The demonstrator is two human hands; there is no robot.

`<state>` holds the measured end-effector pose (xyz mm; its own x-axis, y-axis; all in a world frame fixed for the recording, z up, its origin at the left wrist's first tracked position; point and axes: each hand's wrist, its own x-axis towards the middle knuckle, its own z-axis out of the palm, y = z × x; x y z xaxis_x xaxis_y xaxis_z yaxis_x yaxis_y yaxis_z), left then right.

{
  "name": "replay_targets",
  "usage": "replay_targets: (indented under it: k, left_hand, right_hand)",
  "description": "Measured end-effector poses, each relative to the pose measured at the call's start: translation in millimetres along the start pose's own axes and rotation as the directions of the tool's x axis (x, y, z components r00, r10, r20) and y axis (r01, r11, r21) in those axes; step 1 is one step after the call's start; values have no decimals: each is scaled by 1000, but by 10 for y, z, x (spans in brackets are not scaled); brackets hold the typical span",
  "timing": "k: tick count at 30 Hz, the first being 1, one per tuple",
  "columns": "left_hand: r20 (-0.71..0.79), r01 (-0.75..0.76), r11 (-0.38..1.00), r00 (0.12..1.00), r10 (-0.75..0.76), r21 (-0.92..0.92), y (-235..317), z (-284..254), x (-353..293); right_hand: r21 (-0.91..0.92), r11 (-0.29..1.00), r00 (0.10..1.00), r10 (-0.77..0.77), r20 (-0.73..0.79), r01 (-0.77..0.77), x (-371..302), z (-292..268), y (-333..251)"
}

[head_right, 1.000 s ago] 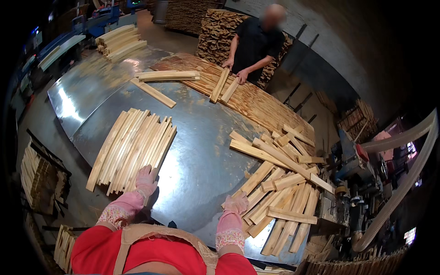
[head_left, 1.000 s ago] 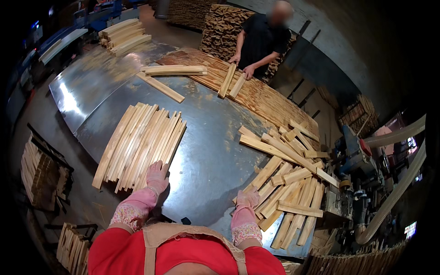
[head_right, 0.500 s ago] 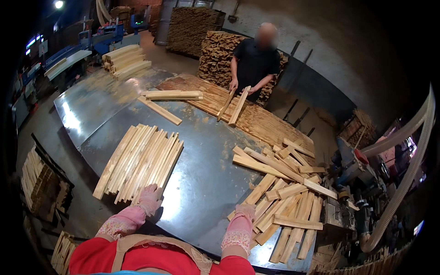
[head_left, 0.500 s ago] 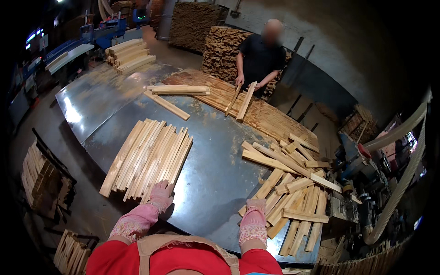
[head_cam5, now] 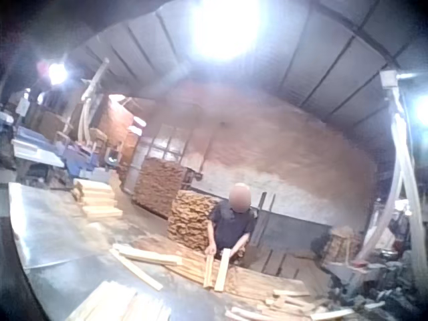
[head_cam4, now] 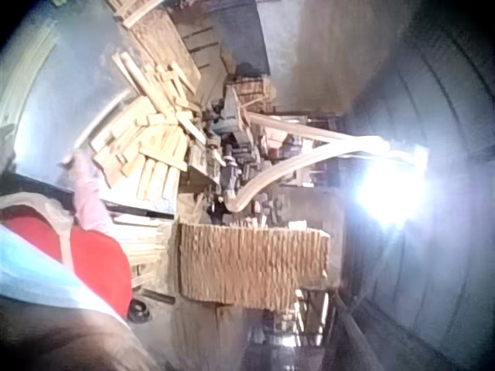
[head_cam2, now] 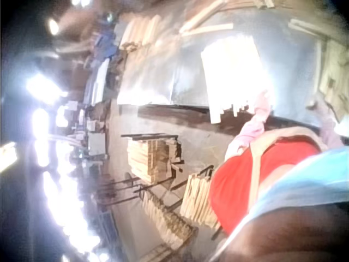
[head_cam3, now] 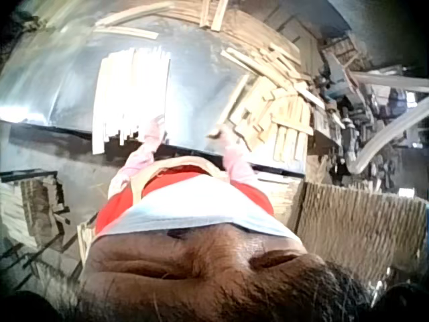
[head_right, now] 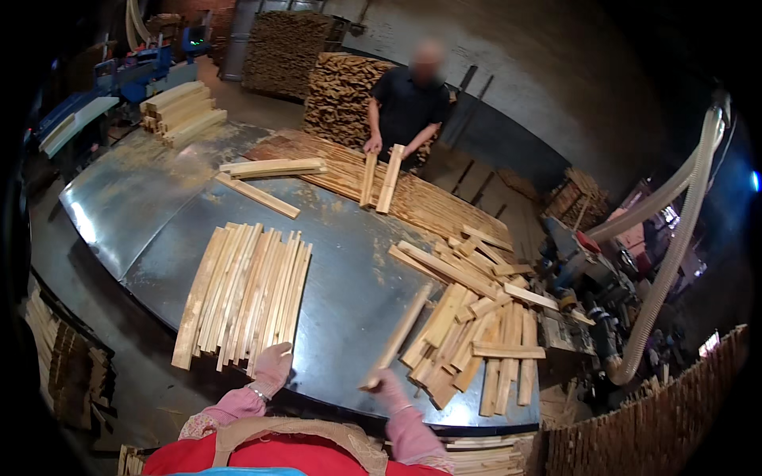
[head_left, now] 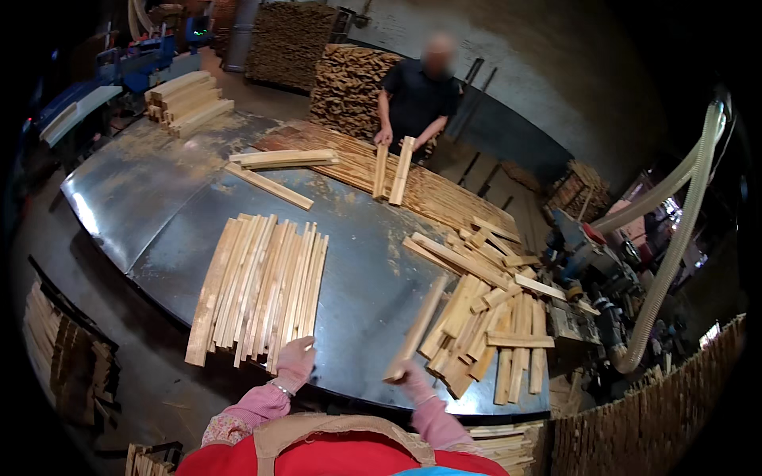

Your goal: The person sorts wooden planks on a metal table, picking them up one by one and stacking them into a neat pile. They handle the wood with gloved hands, occasionally adjusting the stack to keep it aligned.

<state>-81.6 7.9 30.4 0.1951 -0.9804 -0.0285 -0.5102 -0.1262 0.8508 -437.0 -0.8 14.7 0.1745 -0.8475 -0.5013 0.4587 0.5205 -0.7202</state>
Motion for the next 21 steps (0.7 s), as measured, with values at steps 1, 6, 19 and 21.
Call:
replay_targets:
  k: [1, 6, 19, 21]
  left_hand:
    - [103, -35, 994, 994, 46, -107, 214, 151, -24]
    - [688, 215, 976, 713, -136, -30, 408, 232, 189]
    - [-33, -111, 643, 978, 208, 758, -395, 1323, 665]
    - [-59, -177, 541, 919, 390, 822, -504, 1314, 737]
  right_hand:
    - [-153, 986, 996, -47, 70, 57, 19, -17, 295]
    - [-376, 925, 986, 108, 127, -53, -237, 1239, 781]
    - [-827, 52, 692, -519, -501, -560, 618, 186, -924]
    - [-749, 171, 611, -478, -631, -640, 644, -113, -1110]
